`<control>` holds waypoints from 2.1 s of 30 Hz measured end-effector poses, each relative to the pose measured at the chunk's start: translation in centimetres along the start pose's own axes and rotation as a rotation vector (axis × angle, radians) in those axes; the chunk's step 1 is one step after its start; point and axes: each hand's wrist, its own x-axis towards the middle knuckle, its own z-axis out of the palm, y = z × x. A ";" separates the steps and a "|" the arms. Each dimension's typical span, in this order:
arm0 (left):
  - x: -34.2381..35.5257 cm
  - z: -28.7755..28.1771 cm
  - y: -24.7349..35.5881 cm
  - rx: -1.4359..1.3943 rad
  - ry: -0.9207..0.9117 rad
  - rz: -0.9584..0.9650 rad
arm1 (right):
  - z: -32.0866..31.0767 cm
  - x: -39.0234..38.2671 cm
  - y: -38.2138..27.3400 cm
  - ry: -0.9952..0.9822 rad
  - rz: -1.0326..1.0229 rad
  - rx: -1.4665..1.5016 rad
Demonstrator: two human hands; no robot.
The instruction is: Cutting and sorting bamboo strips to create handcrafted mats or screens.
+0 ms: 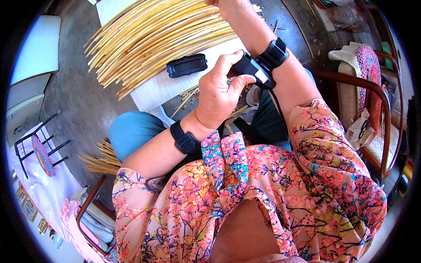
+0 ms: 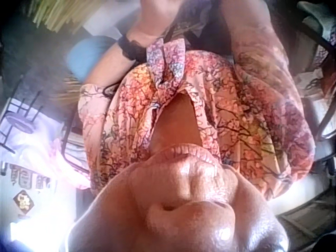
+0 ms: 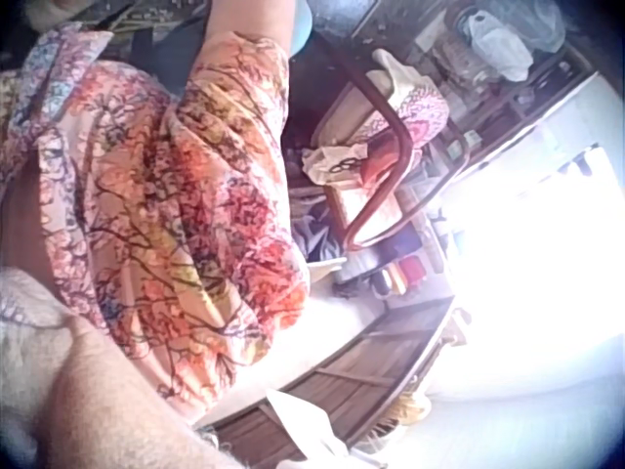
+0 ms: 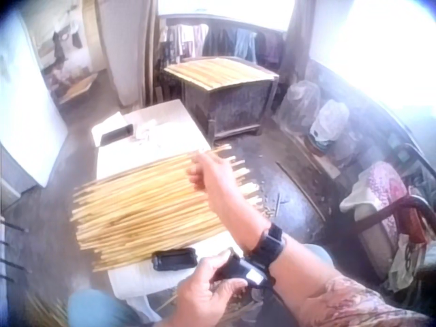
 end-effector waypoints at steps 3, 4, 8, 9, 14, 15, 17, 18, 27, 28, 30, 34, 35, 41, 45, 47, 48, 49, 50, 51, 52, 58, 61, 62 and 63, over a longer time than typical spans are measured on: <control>-0.3 -0.1 -0.2 0.128 0.008 0.142 | 0.6 -0.2 0.2 -0.012 0.009 -0.012; -0.4 -0.1 -0.3 0.129 0.009 0.142 | 0.7 -0.3 0.1 -0.012 0.007 -0.024; -0.5 0.5 -0.3 0.124 0.013 0.132 | 0.4 -0.4 -0.9 0.010 -0.009 -0.056; -0.5 0.5 -0.3 0.166 0.011 0.145 | 0.4 -0.3 -0.9 0.017 0.002 -0.049; -0.5 0.7 -0.5 0.236 0.024 0.260 | 0.3 0.2 -0.7 0.002 0.012 0.004; -0.4 0.6 -0.6 0.260 0.028 0.305 | 0.4 0.2 -0.7 -0.005 0.018 0.020; -0.3 0.5 -0.5 0.280 0.041 0.321 | 0.6 0.4 -0.6 -0.018 0.028 0.038; -0.4 0.3 -0.5 0.301 0.055 0.337 | 0.8 0.4 -0.5 -0.018 0.021 0.032; 1.3 -2.2 -0.3 0.289 -0.047 0.305 | -1.7 -1.0 -1.6 0.010 0.008 -0.018; 1.4 -3.7 -0.6 0.348 -0.050 0.192 | -1.7 -1.1 -1.4 -0.071 0.022 -0.002; 1.7 -7.1 -2.5 0.674 0.002 0.104 | -1.2 -1.6 -0.7 -0.163 0.041 0.014; 2.1 -11.7 -4.0 1.157 -0.143 -0.016 | -2.5 -3.1 -0.3 -0.181 0.116 -0.304; 1.7 -12.2 -4.6 1.159 -0.141 -0.020 | -2.2 -4.1 -0.1 -0.274 0.146 -0.512; -0.4 -13.1 -8.1 1.307 -0.203 -0.018 | -0.9 -6.0 1.7 -0.613 0.232 -0.913; 0.2 -13.0 -7.3 1.169 -0.172 -0.032 | -1.9 -6.6 2.7 -0.728 -0.162 -1.326; 0.8 -13.0 -6.3 1.085 -0.150 0.030 | -2.4 -7.1 3.3 -0.793 -0.280 -1.386; 1.1 -12.9 -5.7 1.082 -0.151 0.030 | -2.5 -7.3 3.2 -0.813 -0.235 -1.435; 1.3 -13.0 -4.7 0.917 -0.139 0.011 | -2.2 -7.6 3.1 -0.811 -0.232 -1.396; 1.3 -13.1 -4.0 0.751 -0.125 -0.009 | -1.9 -7.7 2.7 -0.827 -0.244 -1.310; 1.2 -13.4 -3.8 0.683 -0.113 -0.027 | -1.8 -7.9 2.5 -0.810 -0.227 -1.263; 1.4 -13.6 -2.8 0.648 -0.121 -0.077 | -1.5 -8.1 2.2 -0.794 -0.210 -1.217; 1.4 -15.1 2.5 0.169 -0.052 0.070 | 0.7 -11.8 -4.2 -0.560 -0.371 -1.042; 0.9 -14.0 6.1 0.151 0.136 0.269 | 0.5 -13.0 -6.0 -0.635 -0.576 -0.734; 0.6 -14.4 6.9 0.278 0.142 0.394 | 0.3 -13.5 -6.6 -0.619 -0.569 -0.665; 0.7 -14.0 7.5 0.217 0.191 0.521 | 0.2 -14.4 -8.1 -0.593 -0.568 -0.609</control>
